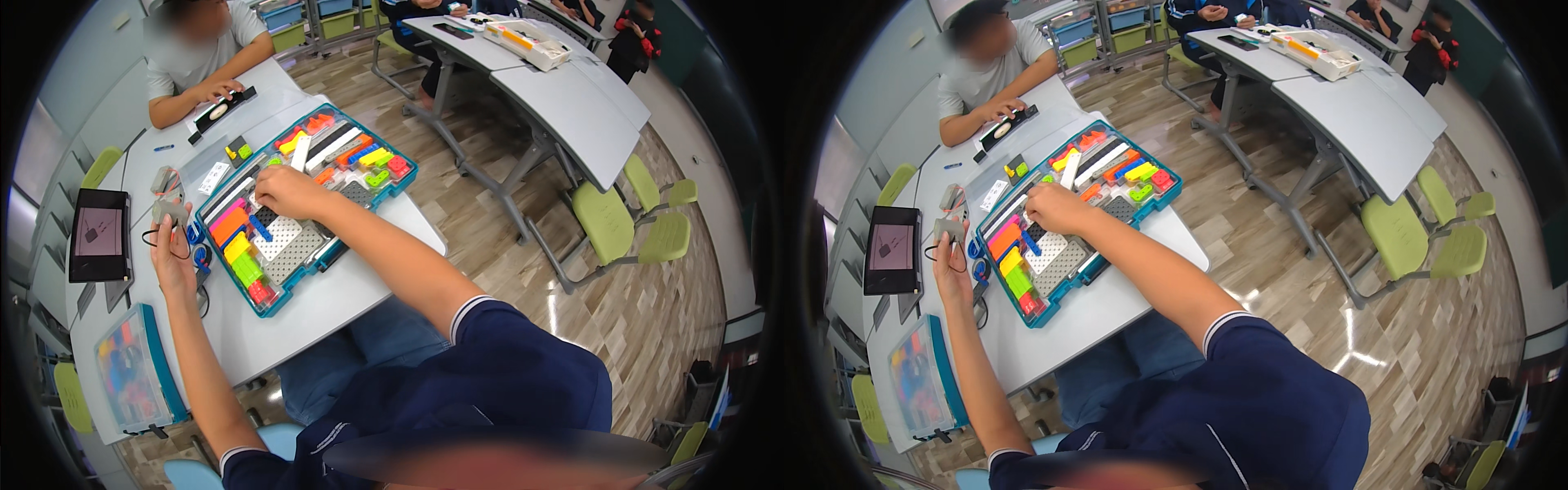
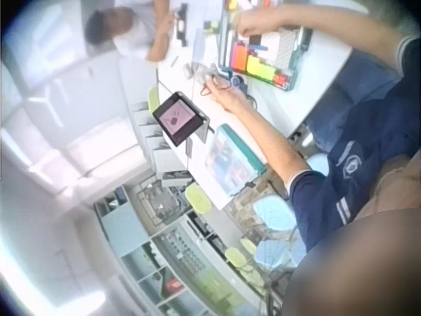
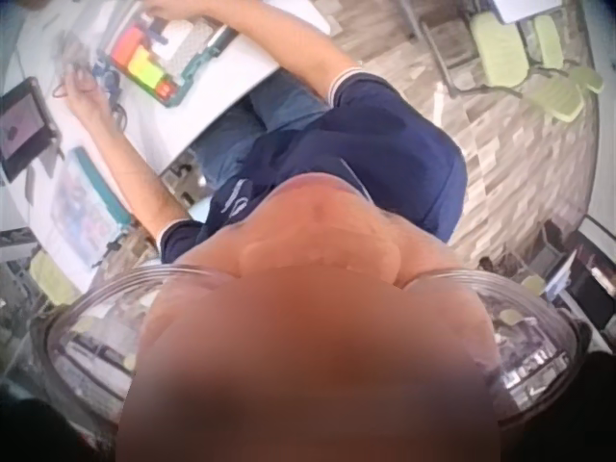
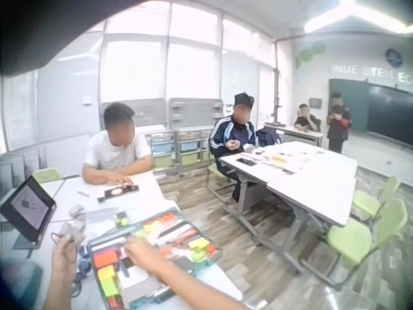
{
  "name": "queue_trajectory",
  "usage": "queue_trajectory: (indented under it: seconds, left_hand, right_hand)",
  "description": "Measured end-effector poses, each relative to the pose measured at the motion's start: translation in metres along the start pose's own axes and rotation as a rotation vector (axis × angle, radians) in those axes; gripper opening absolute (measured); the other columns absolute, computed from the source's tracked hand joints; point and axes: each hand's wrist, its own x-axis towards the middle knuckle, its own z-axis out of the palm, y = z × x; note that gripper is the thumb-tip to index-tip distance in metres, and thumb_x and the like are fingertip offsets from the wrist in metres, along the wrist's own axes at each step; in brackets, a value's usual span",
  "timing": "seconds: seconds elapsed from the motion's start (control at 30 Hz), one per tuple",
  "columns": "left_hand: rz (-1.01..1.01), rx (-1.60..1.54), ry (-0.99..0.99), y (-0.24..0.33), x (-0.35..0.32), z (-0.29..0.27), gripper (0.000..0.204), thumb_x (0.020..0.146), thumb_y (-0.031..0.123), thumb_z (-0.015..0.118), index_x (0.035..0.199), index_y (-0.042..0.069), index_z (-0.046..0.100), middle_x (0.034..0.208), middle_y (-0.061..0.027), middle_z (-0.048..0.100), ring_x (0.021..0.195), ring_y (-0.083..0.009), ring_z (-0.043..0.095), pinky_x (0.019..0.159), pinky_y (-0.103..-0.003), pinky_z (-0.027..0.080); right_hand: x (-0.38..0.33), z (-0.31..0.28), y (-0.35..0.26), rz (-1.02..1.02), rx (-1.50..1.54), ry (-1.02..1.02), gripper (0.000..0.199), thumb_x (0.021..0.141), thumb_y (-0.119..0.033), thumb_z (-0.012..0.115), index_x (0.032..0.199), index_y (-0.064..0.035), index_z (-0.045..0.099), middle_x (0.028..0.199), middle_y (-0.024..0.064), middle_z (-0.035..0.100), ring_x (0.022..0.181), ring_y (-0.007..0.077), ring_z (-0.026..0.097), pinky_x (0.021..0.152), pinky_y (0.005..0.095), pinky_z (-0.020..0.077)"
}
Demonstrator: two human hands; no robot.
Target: The person assembles a small educational robotics kit by connecting a motor to a base plate and attaching colorful plastic pieces. They handle the motor, base plate, and plastic components, placing them into a compartmentalized storage case.
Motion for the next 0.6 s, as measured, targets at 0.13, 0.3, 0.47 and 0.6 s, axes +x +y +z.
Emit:
queue_trajectory:
  seconds: [0.13,0.3,0.47,0.6]
  left_hand:
    - [-0.053,-0.266,-0.012,-0.021,0.007,-0.006,0.051,0.103,0.018,0.053,0.146,-0.003,0.034,0.144,-0.0215,0.047,0.125,-0.0317,0.057,0.104,-0.032,0.053]
    - [-0.084,-0.423,-0.164,-0.034,0.004,-0.014,0.056,0.104,0.02,0.052,0.153,0.007,0.028,0.152,-0.0193,0.039,0.125,-0.029,0.058,0.094,-0.028,0.059]
    - [-0.098,-0.477,-0.287,-0.033,-0.008,-0.009,0.058,0.103,0.018,0.053,0.154,0.014,0.027,0.154,-0.0194,0.036,0.124,-0.028,0.058,0.091,-0.026,0.06]
    - [-0.136,-0.512,-0.266,-0.036,-0.013,0.002,0.059,0.102,0.016,0.055,0.154,0.019,0.028,0.154,-0.0236,0.034,0.124,-0.0281,0.058,0.094,-0.027,0.059]
  right_hand:
    - [-0.002,0.0,0.0,-0.021,-0.005,0.021,0.006,0.078,-0.008,0.067,0.078,-0.0047,0.072,0.086,0.0122,0.066,0.092,0.032,0.064,0.085,0.0423,0.0509]
    - [-0.001,-0.003,0.0,-0.018,-0.026,-0.016,0.006,0.08,-0.008,0.068,0.082,-0.0034,0.072,0.09,0.012,0.066,0.094,0.0318,0.063,0.086,0.0419,0.0506]
    - [-0.001,-0.005,-0.002,0.019,-0.018,-0.073,0.008,0.083,-0.009,0.069,0.087,-0.0033,0.072,0.095,0.0113,0.067,0.097,0.031,0.063,0.088,0.0409,0.05]
    - [-0.003,-0.004,-0.004,0.009,0.011,-0.002,0.006,0.08,-0.007,0.068,0.082,-0.0028,0.072,0.091,0.0123,0.067,0.095,0.0317,0.063,0.087,0.0414,0.0505]
